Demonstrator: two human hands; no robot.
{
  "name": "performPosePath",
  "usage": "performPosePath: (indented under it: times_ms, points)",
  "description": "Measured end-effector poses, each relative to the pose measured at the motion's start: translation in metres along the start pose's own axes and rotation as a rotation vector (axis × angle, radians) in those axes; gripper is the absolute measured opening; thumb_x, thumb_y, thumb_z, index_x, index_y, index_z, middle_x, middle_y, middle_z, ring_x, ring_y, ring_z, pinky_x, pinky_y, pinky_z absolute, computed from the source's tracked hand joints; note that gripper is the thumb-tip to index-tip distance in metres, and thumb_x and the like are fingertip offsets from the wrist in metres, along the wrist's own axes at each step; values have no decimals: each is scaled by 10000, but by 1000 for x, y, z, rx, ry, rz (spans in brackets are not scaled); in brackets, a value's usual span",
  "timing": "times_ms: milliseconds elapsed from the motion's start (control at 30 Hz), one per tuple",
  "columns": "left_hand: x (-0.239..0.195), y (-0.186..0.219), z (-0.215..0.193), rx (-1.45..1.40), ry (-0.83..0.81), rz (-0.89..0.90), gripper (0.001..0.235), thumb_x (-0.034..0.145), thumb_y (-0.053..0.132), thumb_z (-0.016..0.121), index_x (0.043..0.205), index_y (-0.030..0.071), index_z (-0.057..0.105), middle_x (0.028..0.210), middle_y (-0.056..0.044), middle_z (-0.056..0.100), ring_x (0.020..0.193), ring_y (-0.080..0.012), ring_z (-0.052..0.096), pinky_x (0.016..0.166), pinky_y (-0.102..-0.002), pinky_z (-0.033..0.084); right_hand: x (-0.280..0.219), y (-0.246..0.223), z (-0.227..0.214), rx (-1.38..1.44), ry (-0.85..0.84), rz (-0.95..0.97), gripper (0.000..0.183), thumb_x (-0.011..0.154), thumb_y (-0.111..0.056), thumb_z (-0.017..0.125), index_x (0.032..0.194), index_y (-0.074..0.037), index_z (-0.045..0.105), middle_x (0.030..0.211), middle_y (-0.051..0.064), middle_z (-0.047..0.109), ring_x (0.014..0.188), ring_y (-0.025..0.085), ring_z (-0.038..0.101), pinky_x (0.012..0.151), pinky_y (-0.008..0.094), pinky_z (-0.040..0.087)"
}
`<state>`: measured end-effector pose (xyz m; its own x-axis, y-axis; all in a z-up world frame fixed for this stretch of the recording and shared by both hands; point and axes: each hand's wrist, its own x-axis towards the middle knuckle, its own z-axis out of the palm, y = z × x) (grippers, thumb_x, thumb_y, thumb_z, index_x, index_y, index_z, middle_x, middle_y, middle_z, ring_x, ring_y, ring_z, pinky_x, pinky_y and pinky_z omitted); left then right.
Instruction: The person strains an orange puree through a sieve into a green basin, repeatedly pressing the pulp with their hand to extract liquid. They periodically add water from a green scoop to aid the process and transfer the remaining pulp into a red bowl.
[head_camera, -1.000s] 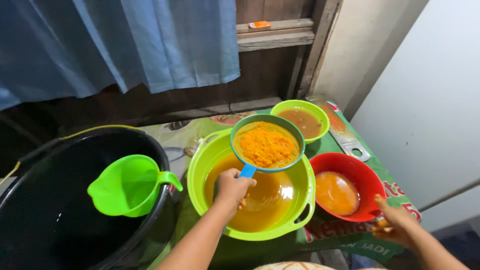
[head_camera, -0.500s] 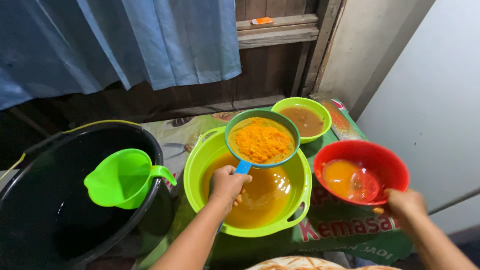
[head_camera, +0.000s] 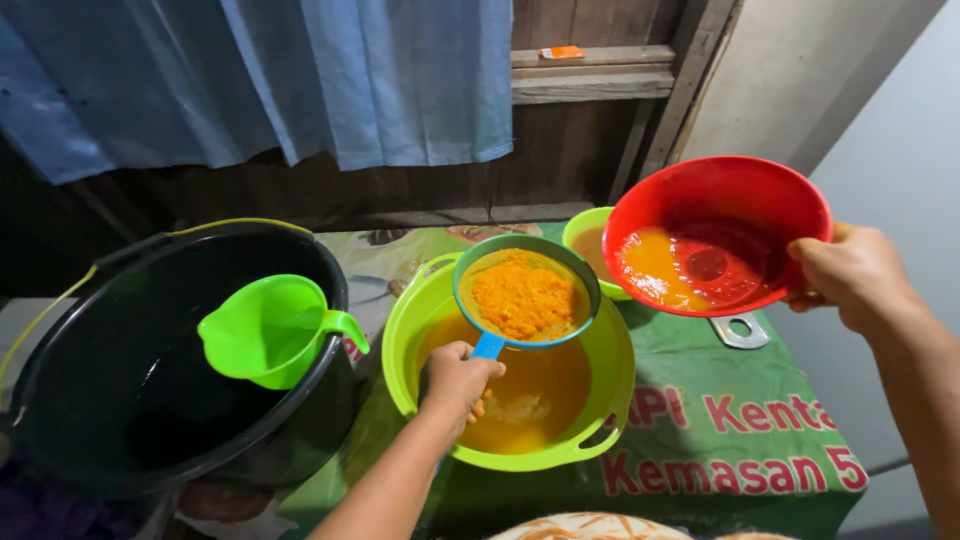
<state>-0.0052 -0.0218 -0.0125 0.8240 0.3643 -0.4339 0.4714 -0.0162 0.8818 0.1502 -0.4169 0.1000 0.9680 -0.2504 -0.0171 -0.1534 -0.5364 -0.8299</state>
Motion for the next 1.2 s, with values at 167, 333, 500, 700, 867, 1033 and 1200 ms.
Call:
performPosePath:
  times_ms: [167, 333, 500, 700, 867, 1033, 1200]
  points:
    - [-8, -2, -3, -8, 22, 7, 240, 757, 138, 787, 741, 61, 560, 580, -87, 590, 358, -174, 486, 333, -330, 358, -18, -57, 37, -130, -77, -24, 296, 965, -106, 552, 1193, -16, 718, 789, 187, 724, 584, 253, 668, 578, 408, 543]
    - [-14, -4, -5, 21, 39, -19, 233, 757, 150, 788, 738, 65, 572, 583, -88, 607, 365, -178, 512, 341, -327, 381, -43, -98, 63, -238, -97, -170, 387, 957, -79, 516, 1300, -58, 693, 759, 200, 748, 591, 248, 704, 594, 393, 579]
    - [-11, -7, -4, 25, 39, -27, 248, 755, 149, 791, 734, 62, 560, 585, -85, 599, 368, -180, 508, 342, -333, 378, -50, -115, 88, -277, -94, -295, 438, 973, -110, 515, 1388, -169, 640, 784, 184, 737, 561, 266, 713, 600, 415, 599]
    - [5, -11, -3, -29, 13, -27, 244, 760, 136, 788, 736, 65, 556, 578, -83, 575, 362, -176, 482, 332, -333, 367, -37, -96, 123, -332, 141, -811, 461, 950, -90, 608, 1407, -137, 630, 871, 254, 703, 731, 406, 687, 683, 477, 569]
    - [9, -9, -3, -62, -6, -68, 244, 769, 122, 774, 765, 56, 539, 575, -92, 555, 360, -169, 455, 328, -327, 332, -33, -89, 139, -261, 216, -1095, 486, 981, -69, 602, 1465, -107, 596, 883, 270, 673, 796, 465, 648, 718, 513, 533]
    - [5, -9, -8, -49, 2, -106, 178, 779, 114, 762, 817, 40, 604, 579, -87, 565, 359, -171, 459, 332, -326, 326, -53, -96, 139, -257, 184, -1212, 514, 1011, -72, 597, 1520, -81, 529, 860, 214, 639, 756, 417, 632, 700, 492, 520]
    - [5, -12, -11, -64, -3, -76, 164, 779, 130, 753, 837, 46, 625, 568, -99, 553, 348, -181, 459, 327, -329, 341, -74, -96, 136, -253, 166, -1306, 503, 1011, -64, 589, 1510, -98, 536, 934, 188, 625, 759, 380, 622, 681, 450, 518]
